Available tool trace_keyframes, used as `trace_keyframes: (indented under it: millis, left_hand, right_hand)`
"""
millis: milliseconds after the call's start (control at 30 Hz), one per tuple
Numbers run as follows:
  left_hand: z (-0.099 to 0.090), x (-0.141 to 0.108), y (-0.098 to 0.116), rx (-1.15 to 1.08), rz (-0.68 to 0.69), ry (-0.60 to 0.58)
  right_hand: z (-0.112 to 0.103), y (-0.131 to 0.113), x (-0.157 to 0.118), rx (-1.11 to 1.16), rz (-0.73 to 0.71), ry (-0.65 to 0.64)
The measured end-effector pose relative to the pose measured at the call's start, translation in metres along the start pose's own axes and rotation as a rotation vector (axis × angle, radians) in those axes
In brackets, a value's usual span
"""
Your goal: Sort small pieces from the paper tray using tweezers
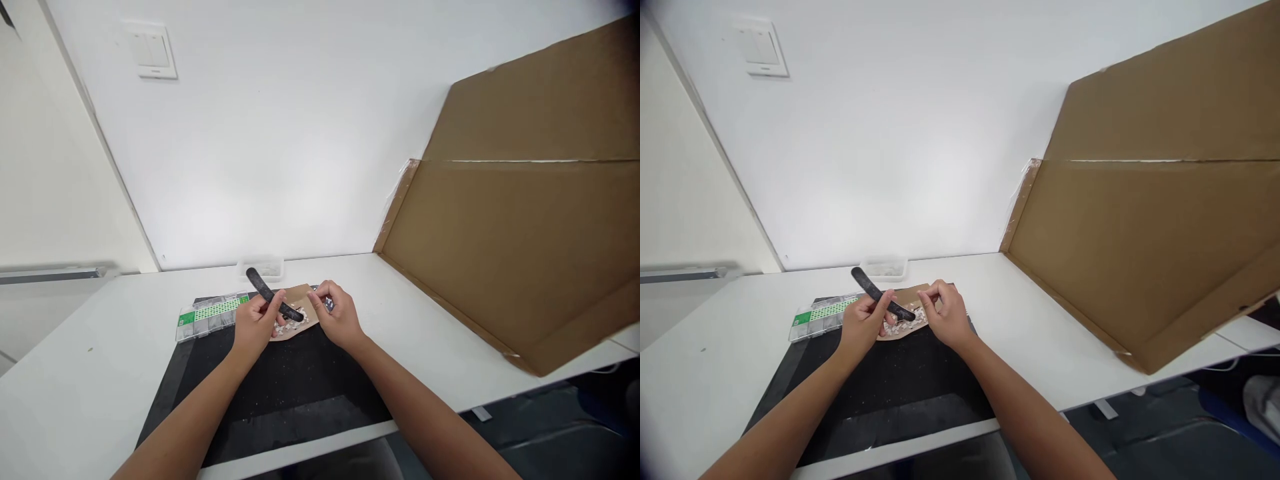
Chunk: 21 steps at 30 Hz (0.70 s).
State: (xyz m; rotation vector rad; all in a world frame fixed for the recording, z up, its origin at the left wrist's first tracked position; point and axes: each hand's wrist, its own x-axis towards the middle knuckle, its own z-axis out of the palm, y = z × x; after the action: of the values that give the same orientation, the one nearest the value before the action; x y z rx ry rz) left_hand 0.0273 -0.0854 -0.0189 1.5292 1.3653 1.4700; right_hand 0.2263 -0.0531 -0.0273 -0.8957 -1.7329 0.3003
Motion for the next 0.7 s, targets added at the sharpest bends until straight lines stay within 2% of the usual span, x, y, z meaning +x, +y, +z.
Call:
trace_keyframes:
  millis: [67,200,400,600,700]
  left_hand:
    - [0.001,0.001,0.000,-0.011,0.008,0.035]
    - [0.003,0.005,-0.004,-0.015,0.014,0.025]
    - [0.002,0.007,-0.008,-0.037,-0.042,0.052]
    - [0.012,0.001,-0.005,-0.188,-0.128,0.011]
    - [0.019,-0.006,0.000,-0.277,-0.098,-0.010]
  right_hand:
    - [0.001,0.001,-0.001,0.009,-0.001,-0.014]
    - [0.001,0.000,-0.001,0.000,-0.018,-0.033]
    - [0.001,-0.003,-0.001,-0.077,-0.079,-0.045]
    - [0.002,0.004,0.001,-0.180,-0.034,0.031]
    - [0.001,0.005,0.002,-0.222,-0.031,0.095]
